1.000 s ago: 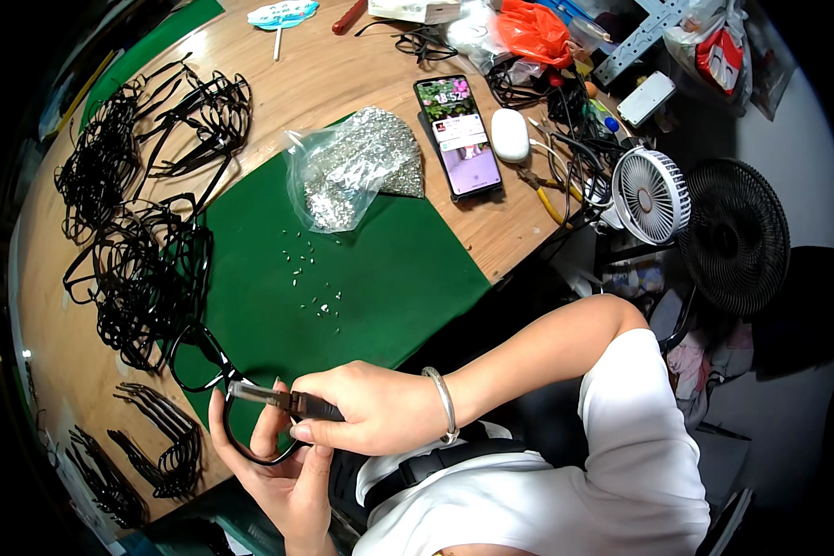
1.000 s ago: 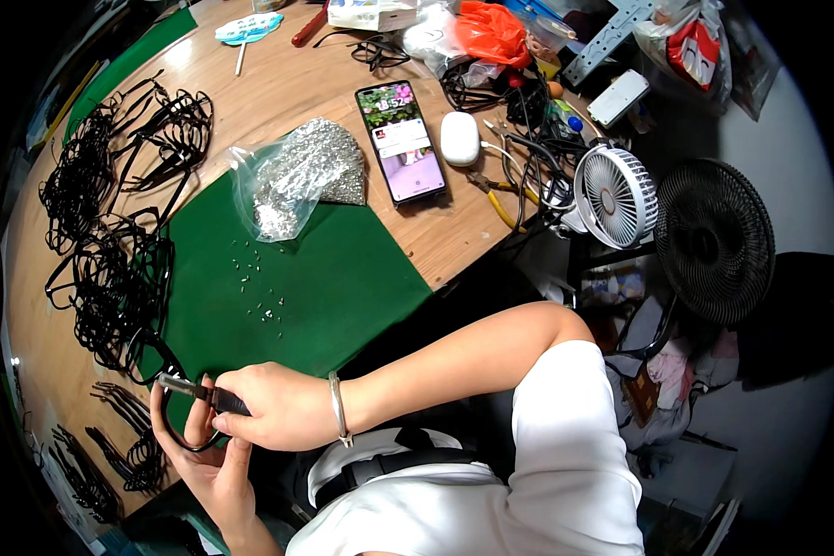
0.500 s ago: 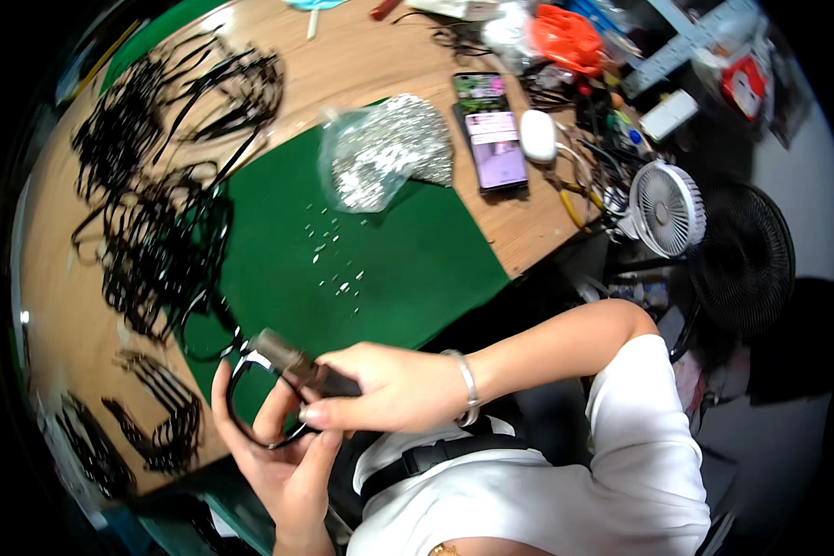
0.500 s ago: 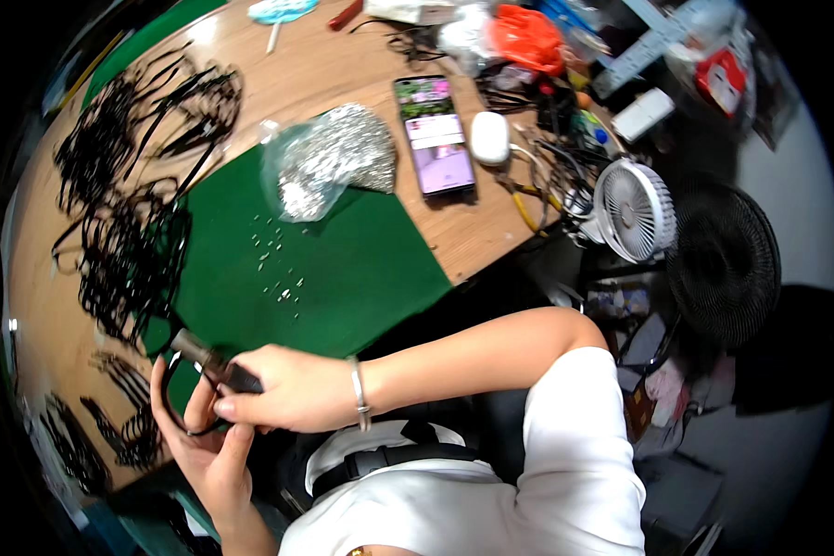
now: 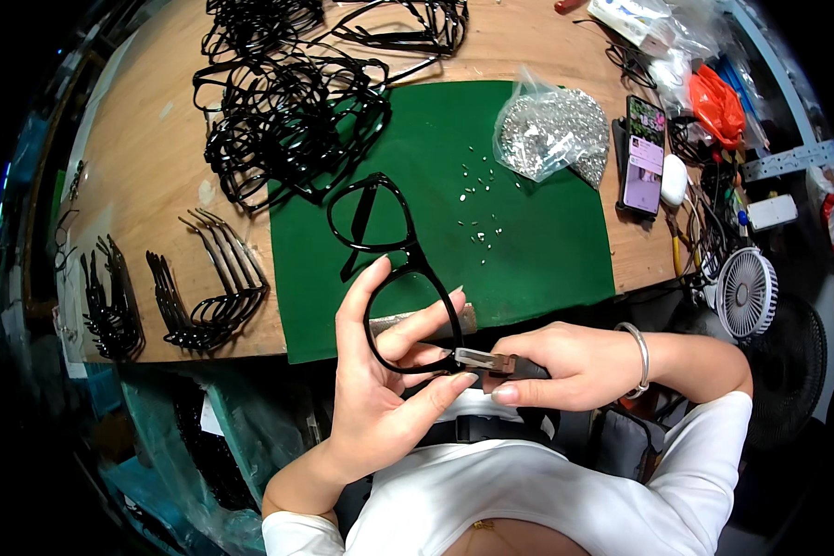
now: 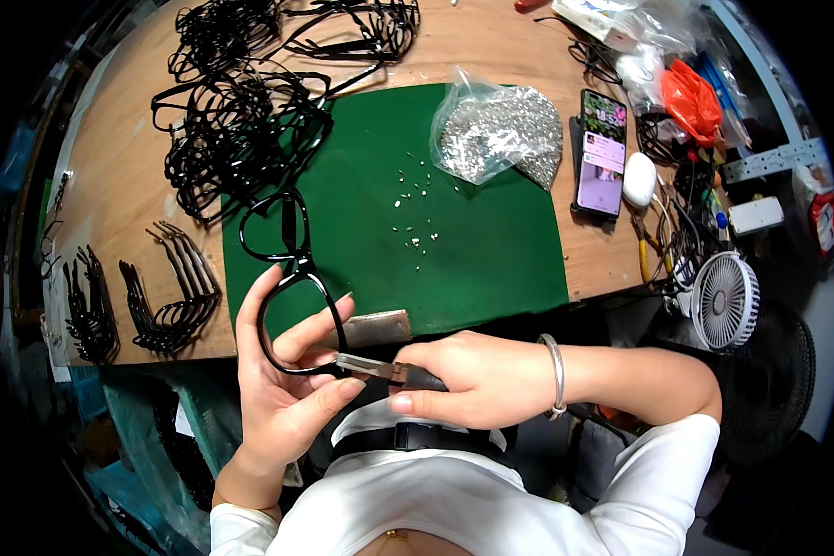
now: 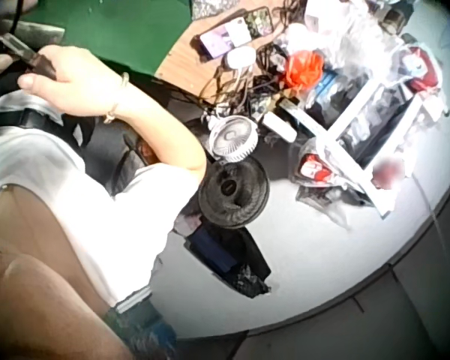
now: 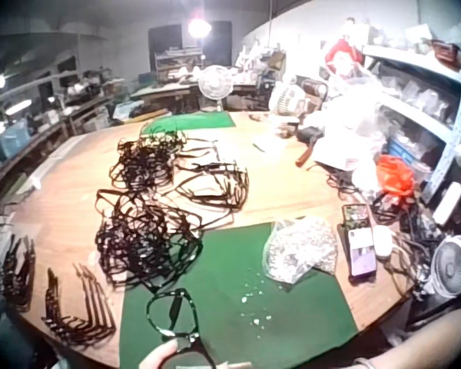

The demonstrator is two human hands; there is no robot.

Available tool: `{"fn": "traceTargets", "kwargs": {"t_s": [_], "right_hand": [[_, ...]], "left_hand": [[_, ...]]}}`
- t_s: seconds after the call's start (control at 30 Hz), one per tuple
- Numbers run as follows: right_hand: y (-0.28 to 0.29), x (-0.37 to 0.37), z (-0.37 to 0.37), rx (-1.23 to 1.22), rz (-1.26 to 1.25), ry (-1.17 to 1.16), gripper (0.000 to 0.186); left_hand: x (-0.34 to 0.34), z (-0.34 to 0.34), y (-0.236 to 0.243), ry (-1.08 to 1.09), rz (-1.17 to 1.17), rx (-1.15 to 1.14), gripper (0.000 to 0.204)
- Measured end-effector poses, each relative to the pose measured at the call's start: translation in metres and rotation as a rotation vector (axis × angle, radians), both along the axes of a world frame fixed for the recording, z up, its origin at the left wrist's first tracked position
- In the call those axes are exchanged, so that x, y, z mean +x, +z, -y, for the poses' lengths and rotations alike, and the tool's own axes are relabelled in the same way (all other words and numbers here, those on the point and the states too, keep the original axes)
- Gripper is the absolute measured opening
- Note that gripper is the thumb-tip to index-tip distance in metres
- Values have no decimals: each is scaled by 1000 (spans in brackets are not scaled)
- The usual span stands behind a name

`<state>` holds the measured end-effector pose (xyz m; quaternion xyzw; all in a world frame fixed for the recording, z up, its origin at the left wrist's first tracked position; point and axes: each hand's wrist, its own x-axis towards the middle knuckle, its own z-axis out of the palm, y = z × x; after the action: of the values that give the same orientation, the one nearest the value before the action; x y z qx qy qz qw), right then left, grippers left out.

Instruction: The person uses pliers to adjust the arms of multiple black eyeglass frames on a green mat. They repeatedly pick up frames, apply pressure with the pliers, and place them aside. A smartphone is briefly used during the process.

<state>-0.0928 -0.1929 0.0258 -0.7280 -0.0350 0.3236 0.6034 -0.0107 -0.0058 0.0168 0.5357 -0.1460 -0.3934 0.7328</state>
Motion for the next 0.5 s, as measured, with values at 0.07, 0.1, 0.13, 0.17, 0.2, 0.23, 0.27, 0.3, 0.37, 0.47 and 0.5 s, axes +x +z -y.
{"fn": "traceTargets", "kwargs": {"t_s": [0.07, 0.1, 0.13, 0.17, 0.2, 0.23, 0.27, 0.3, 0.37, 0.47, 0.5], "right_hand": [[1, 3, 0, -4, 35, 1, 40], [4, 4, 1, -22, 25, 9, 40], [6, 7, 1, -35, 16, 23, 40], [10, 10, 2, -95, -26, 56, 37], [15, 13, 3, -154, -68, 90, 34], [16, 13, 2, -211, -111, 119, 32], [13, 12, 0, -282, -39, 104, 34], [9, 9, -3, -352, 32, 88, 36], [5, 7, -7, -421, 99, 63, 39], [1, 6, -5, -378, 108, 48, 40], [1, 6, -3, -297, 45, 39, 39]], "left_hand": [[1, 0, -2, -46, 61, -15, 83], [1, 0, -3, -57, 63, -12, 83], [1, 0, -3, -62, 65, -5, 84], [1, 0, -3, -67, 68, 2, 84], [1, 0, -4, -85, 78, -5, 84], [0, 1, -5, -89, 70, -3, 84], [0, 1, -6, -92, 62, -2, 84], [-2, 2, -9, -95, 54, 0, 84], [-3, 2, -14, -85, 64, 5, 84], [0, 2, -13, -93, 59, 31, 84], [-1, 4, -10, -68, 38, 41, 86]]}}
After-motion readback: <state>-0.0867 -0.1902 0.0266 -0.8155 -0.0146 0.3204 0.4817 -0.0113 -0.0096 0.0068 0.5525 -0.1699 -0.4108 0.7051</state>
